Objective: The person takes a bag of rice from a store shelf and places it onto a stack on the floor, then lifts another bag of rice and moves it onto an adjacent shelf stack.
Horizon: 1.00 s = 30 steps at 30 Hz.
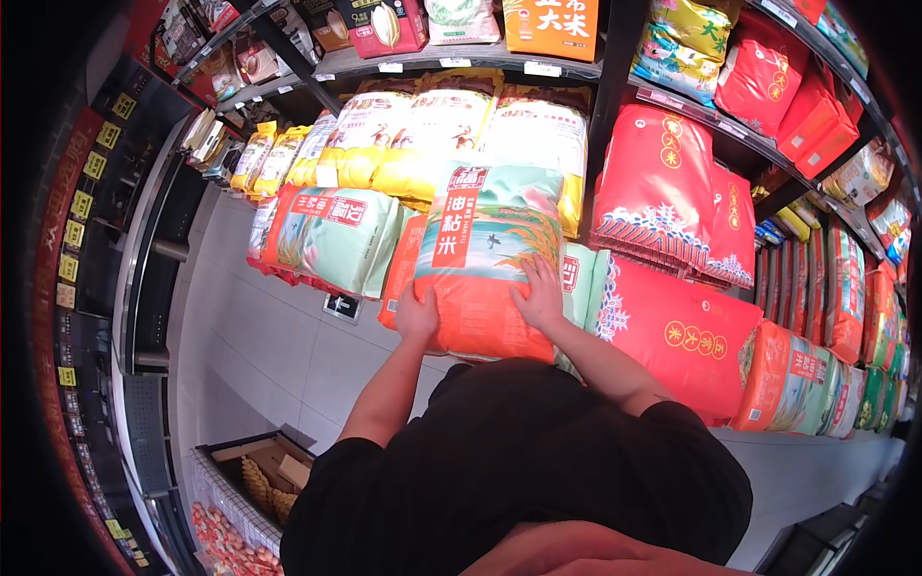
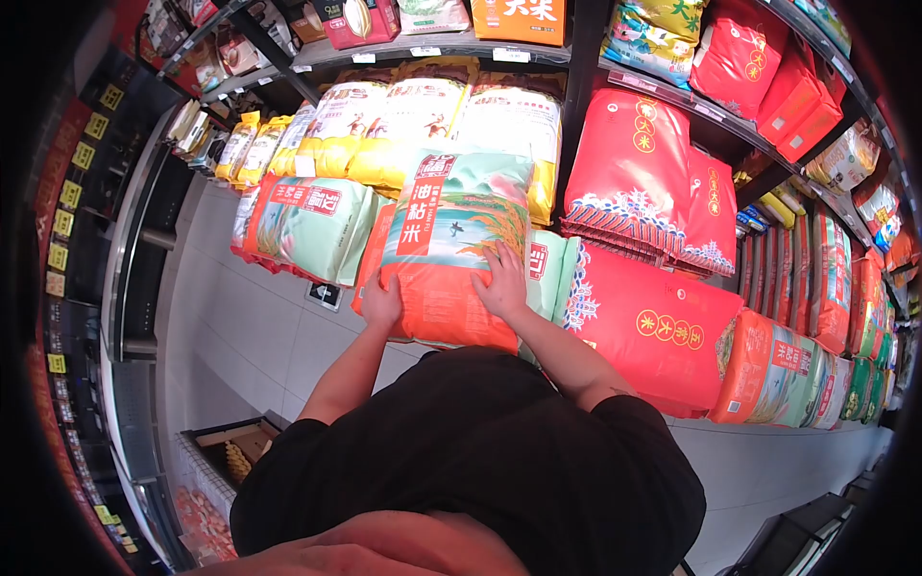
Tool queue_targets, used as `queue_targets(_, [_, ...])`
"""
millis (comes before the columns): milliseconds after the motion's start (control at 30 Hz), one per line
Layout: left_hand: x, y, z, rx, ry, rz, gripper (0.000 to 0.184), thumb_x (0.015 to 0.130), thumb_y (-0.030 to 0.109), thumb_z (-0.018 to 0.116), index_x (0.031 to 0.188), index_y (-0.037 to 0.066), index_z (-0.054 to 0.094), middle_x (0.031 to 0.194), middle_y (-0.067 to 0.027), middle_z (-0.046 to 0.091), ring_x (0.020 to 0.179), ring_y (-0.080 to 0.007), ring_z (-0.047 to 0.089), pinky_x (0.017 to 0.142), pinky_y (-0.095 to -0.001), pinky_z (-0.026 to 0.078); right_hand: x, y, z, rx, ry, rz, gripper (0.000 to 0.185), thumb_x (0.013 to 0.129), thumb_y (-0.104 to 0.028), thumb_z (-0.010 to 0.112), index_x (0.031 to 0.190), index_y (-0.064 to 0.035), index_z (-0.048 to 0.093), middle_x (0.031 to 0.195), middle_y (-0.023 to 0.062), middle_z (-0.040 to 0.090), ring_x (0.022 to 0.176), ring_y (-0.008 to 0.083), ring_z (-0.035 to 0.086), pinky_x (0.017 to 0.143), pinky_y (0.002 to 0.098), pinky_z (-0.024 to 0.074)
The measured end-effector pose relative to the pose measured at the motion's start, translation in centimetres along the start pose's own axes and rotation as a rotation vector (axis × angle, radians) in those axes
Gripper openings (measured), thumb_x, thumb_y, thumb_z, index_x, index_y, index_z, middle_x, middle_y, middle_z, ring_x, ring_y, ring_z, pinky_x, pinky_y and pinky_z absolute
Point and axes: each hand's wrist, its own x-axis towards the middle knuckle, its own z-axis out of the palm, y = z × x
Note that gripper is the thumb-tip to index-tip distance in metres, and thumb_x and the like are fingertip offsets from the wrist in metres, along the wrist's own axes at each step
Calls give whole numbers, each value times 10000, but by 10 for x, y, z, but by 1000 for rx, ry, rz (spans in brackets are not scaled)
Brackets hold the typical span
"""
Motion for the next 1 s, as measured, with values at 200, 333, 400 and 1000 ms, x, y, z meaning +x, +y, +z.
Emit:
queue_targets(200, [0,0,0,13,-8,-10,663,973,509,568,1450,52,529,1420,-202,587,1289,-373,583,1064,-482,469,0,1,1,11,-3,6,625,877,-365,716,1400,-51,581,1538,247,440,1432,413,397,1196,503,310])
queue_targets(333, [0,2,-3,17,-10,-22,662,972,515,566,1447,55,531,1417,-199,590,1290,-372,582,1060,-489,468,2,0,2,6,-11,3,627,878,-365,714,1400,-45,580,1539,250,437,1432,415,396,1197,504,308])
queue_targets(400, [0,3,-4,16,-11,-23,664,971,518,566,1446,55,532,1415,-197,591,1292,-370,580,1061,-492,467,1,0,1,7,-14,4,628,879,-365,712,1401,-41,578,1540,251,434,1433,415,394,1197,505,307])
queue_targets(1000, [1,-2,2,-9,9,-2,663,968,509,578,1439,44,536,1415,-202,591,1298,-370,575,1070,-483,462,1,-2,-2,7,-1,-4,613,876,-321,718,1397,-33,570,1529,249,447,1427,423,400,1189,501,324])
